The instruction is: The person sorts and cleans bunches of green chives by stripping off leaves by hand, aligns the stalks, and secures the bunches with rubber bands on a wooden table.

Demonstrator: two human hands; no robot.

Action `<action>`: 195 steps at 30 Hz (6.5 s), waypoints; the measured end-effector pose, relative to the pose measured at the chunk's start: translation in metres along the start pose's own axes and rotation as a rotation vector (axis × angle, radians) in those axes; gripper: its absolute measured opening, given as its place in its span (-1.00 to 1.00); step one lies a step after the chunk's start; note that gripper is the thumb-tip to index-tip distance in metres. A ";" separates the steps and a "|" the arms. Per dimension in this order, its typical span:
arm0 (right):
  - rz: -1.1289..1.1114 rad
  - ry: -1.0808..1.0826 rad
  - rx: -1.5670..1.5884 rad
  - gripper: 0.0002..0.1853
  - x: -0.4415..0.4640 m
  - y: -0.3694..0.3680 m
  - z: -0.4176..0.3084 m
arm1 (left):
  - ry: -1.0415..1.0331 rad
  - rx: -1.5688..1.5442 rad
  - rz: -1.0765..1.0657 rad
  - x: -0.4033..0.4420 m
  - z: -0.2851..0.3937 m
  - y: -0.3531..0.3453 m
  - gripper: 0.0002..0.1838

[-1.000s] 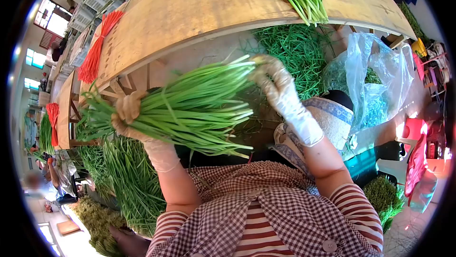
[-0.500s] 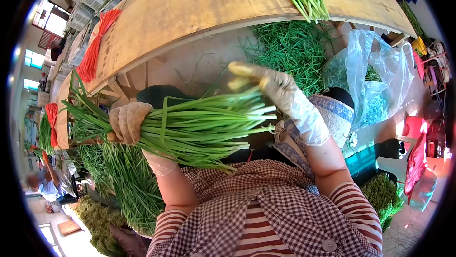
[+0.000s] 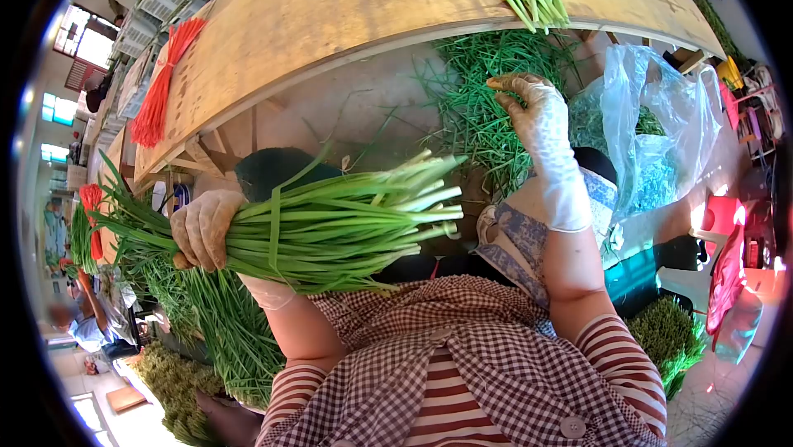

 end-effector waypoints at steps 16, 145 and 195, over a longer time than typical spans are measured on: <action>-0.388 0.710 0.072 -0.65 -0.033 -0.055 -0.085 | 0.133 0.004 -0.083 -0.008 -0.011 0.011 -0.77; -0.517 0.092 1.607 -0.90 -0.025 -0.043 -0.050 | 0.048 0.431 1.771 -0.097 -0.025 0.023 -0.72; 0.781 0.412 -0.936 -0.75 0.068 0.117 -0.131 | 0.670 0.987 1.088 -0.056 -0.050 0.003 -0.63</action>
Point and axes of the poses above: each hand's wrist, its own x-axis towards the middle knuckle, its own y-axis out of the back of the hand, z = x × y, the point moved 4 cm from there along x, towards the middle knuckle, and after that the axes turned 9 degrees about -z, right-handed, at the moved point
